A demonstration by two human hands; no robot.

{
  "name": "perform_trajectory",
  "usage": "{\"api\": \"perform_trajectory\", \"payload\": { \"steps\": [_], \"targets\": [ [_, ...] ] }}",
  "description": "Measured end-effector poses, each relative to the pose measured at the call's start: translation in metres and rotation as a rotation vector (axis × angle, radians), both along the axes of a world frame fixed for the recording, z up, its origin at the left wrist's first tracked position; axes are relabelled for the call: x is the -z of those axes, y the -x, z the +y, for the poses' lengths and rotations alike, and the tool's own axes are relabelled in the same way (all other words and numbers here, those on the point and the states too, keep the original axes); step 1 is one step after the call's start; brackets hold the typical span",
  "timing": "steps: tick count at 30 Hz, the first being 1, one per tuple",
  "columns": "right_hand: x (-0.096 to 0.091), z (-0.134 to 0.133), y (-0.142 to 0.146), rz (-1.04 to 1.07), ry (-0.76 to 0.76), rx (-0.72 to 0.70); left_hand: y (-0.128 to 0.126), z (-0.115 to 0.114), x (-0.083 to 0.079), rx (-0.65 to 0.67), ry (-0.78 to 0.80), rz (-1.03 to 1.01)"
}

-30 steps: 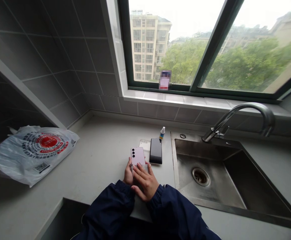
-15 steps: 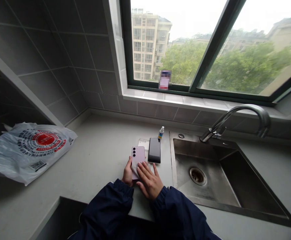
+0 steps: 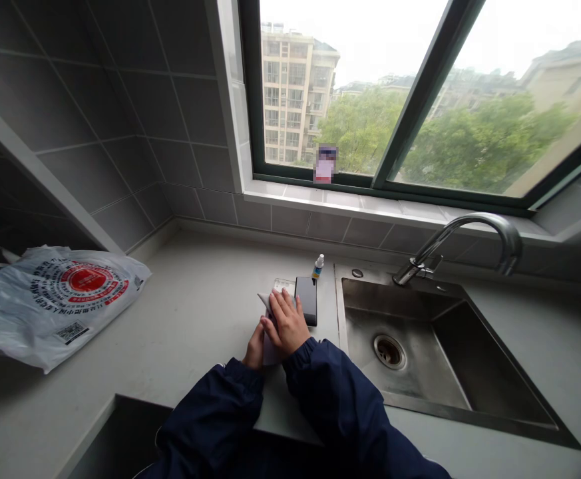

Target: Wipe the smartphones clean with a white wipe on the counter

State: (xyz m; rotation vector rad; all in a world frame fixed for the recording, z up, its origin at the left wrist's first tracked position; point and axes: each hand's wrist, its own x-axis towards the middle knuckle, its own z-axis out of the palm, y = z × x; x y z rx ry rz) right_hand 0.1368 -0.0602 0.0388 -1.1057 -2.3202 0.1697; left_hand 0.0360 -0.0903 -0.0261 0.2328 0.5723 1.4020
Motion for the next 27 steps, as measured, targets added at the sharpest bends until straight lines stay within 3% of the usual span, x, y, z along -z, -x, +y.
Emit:
{"api": "perform_trajectory", "payload": {
  "steps": [4, 12, 20, 27],
  "targets": [
    [-0.005, 0.002, 0.006, 0.107, -0.010, -0.011, -0.001, 0.000, -0.001, -0.020, -0.003, 0.011],
    [-0.012, 0.002, 0.000, 0.151, -0.016, -0.022, -0.005, -0.005, -0.022, 0.003, 0.014, -0.035],
    [-0.006, 0.001, -0.012, 0.381, 0.096, 0.066, -0.002, -0.006, -0.018, 0.071, 0.060, -0.034],
    [-0.001, 0.011, -0.026, 0.604, 0.219, 0.087, 0.005, -0.011, -0.023, 0.323, 0.145, 0.069]
  ]
}}
